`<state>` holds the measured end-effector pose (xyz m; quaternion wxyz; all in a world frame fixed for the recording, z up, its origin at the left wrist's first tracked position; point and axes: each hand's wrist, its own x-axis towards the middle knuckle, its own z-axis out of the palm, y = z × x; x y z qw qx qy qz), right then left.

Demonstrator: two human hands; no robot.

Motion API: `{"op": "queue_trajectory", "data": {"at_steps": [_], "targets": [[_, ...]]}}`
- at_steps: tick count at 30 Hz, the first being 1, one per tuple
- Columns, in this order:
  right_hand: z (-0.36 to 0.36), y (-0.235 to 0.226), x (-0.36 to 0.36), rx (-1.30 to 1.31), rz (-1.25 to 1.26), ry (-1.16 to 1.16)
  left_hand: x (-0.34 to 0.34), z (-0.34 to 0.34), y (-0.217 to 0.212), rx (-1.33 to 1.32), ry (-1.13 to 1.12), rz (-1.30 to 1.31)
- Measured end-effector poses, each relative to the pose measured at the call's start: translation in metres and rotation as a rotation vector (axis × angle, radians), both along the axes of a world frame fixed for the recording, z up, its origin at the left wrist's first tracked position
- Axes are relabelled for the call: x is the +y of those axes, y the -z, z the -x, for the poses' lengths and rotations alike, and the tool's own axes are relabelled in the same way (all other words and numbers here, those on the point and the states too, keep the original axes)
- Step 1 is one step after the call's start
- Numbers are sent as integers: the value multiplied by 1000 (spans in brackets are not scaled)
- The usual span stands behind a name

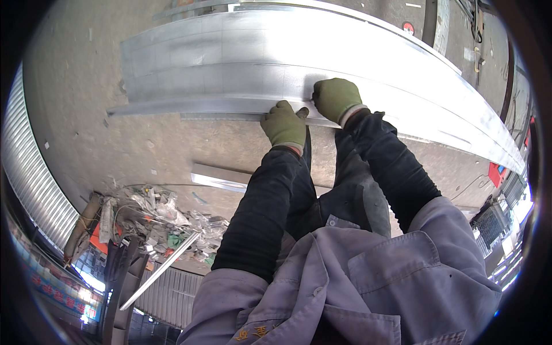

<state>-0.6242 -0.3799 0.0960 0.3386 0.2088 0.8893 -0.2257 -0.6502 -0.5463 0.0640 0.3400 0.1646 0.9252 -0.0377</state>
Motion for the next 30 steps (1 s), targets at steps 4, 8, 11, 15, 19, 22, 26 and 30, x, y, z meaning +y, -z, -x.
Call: {"op": "queue_trajectory", "data": {"at_steps": [4,8,11,15,19,22,26,30], "targets": [[-17,-5,7,-75,-22,12,2,3,-1,-63,-23,51],[-22,-7,7,-93,8,20,2,3,-2,-62,-28,14],[-17,-3,-1,37,60,1,2,2,-1,-59,-30,-1],[12,0,-20,141,145,-104,-4,-1,7,25,43,-3],[45,11,-35,210,206,-150,-12,-6,22,99,-32,-136],[58,13,-30,202,272,-192,-16,-8,28,124,35,-115],[60,3,-26,102,197,-343,-12,-5,19,92,-74,-178],[32,-7,-2,102,160,-377,-8,1,13,12,-96,-73]]}}
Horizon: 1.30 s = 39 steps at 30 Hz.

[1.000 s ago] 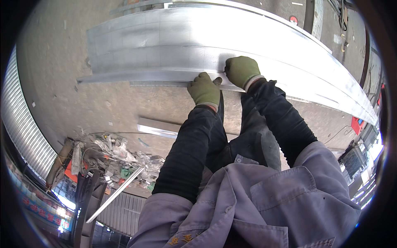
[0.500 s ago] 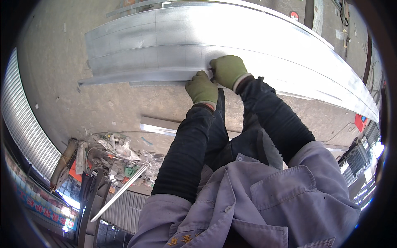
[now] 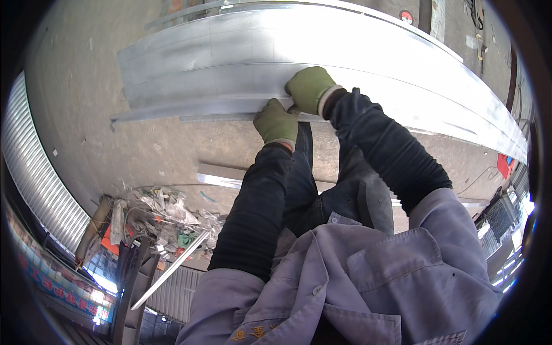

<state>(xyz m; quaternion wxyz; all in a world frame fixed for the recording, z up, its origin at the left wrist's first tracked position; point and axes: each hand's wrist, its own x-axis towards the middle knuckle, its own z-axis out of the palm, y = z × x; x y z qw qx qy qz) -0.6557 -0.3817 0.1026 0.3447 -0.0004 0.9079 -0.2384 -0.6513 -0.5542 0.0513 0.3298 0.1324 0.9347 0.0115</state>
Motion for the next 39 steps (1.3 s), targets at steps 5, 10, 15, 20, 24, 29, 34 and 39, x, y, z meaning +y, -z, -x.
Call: {"op": "queue_trajectory", "data": {"at_steps": [5,10,15,20,24,29,34,39], "targets": [[-53,2,30,-17,-136,48,6,7,-13,-66,-30,29],[-72,-17,41,-187,-194,120,10,11,-20,-95,-35,55],[-95,-2,24,63,-127,222,16,11,-21,-94,2,74],[-91,9,2,154,-46,388,10,12,-23,-64,13,47],[-98,3,13,40,-128,393,5,16,-17,-61,15,39],[-138,-5,47,-41,-196,530,7,15,-17,-45,36,71],[-204,6,86,-52,-292,627,8,15,-18,-45,35,74],[-231,9,104,-70,-368,702,8,16,-19,-52,16,86]]}}
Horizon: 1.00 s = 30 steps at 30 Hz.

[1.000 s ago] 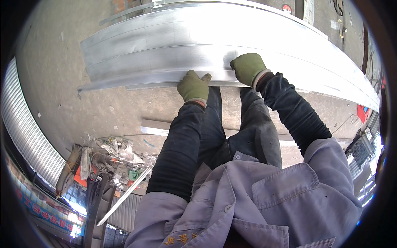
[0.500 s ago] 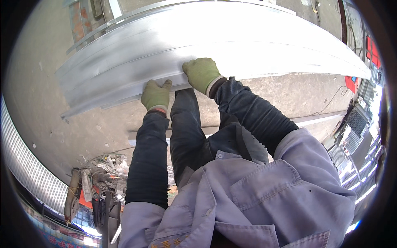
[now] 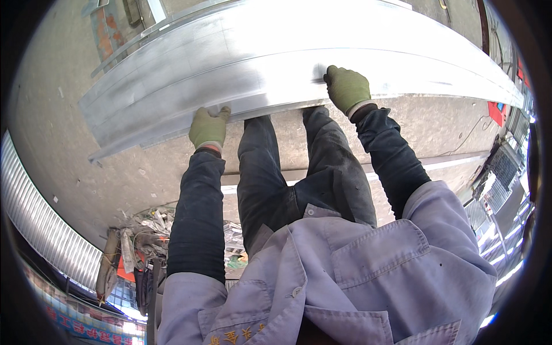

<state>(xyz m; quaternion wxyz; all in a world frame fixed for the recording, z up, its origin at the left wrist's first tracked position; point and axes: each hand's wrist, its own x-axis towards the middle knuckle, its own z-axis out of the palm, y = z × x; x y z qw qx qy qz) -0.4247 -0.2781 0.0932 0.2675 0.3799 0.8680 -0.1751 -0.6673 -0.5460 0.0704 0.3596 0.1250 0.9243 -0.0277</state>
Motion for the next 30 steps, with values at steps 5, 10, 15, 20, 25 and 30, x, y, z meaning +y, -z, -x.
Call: {"op": "queue_trajectory", "data": {"at_steps": [5,10,15,20,25,30], "targets": [[23,12,-24,71,41,6,-1,-1,1,14,4,-4],[98,-5,-72,123,238,-41,0,-1,-2,-2,-4,-14],[137,11,-114,386,246,-132,1,1,-2,-14,-3,-4],[127,9,-97,373,264,-173,-8,3,7,5,13,-20],[69,1,-50,218,192,-99,-8,4,6,3,2,-32],[-14,8,4,164,9,-16,-14,3,14,46,35,-109]]}}
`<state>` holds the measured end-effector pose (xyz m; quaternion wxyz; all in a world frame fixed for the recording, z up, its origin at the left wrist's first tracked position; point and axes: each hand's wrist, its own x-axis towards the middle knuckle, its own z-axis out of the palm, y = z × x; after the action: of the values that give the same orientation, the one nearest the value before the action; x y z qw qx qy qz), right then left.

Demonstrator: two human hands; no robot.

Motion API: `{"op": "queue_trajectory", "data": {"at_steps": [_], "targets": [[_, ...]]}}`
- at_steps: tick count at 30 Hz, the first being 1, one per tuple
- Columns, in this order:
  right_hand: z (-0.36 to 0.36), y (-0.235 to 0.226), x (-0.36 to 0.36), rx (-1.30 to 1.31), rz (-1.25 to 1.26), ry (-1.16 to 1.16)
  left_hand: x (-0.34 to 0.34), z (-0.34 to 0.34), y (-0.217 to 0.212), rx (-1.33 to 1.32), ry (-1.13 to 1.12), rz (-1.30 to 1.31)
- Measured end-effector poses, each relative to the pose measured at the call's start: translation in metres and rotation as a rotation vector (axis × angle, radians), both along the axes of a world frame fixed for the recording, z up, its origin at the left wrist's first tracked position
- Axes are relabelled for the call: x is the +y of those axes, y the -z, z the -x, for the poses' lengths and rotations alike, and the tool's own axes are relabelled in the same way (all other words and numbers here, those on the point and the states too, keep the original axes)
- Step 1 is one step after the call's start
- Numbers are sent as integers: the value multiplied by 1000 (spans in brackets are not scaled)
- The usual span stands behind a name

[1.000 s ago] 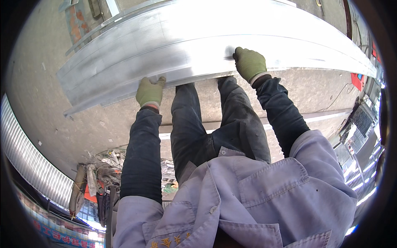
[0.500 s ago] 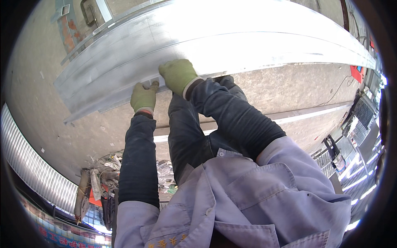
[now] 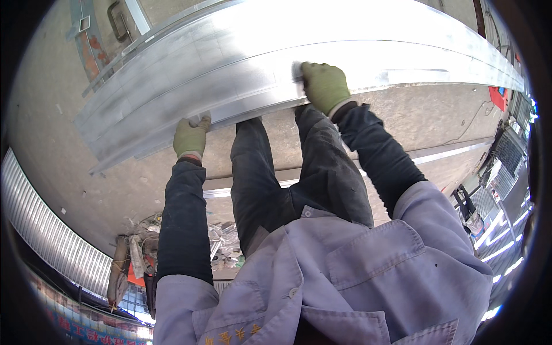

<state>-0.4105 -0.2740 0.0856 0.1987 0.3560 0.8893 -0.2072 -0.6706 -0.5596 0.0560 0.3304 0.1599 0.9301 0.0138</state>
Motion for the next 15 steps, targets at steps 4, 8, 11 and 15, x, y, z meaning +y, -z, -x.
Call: {"op": "queue_trajectory", "data": {"at_steps": [4,8,11,15], "targets": [[-36,-6,34,-122,-40,21,-4,4,3,-8,9,9],[-48,-4,38,-71,-32,72,-5,7,3,-26,3,22],[-45,-2,29,23,-4,84,0,7,1,-48,18,54],[-36,-8,20,97,12,39,-6,11,8,-54,50,13]]}}
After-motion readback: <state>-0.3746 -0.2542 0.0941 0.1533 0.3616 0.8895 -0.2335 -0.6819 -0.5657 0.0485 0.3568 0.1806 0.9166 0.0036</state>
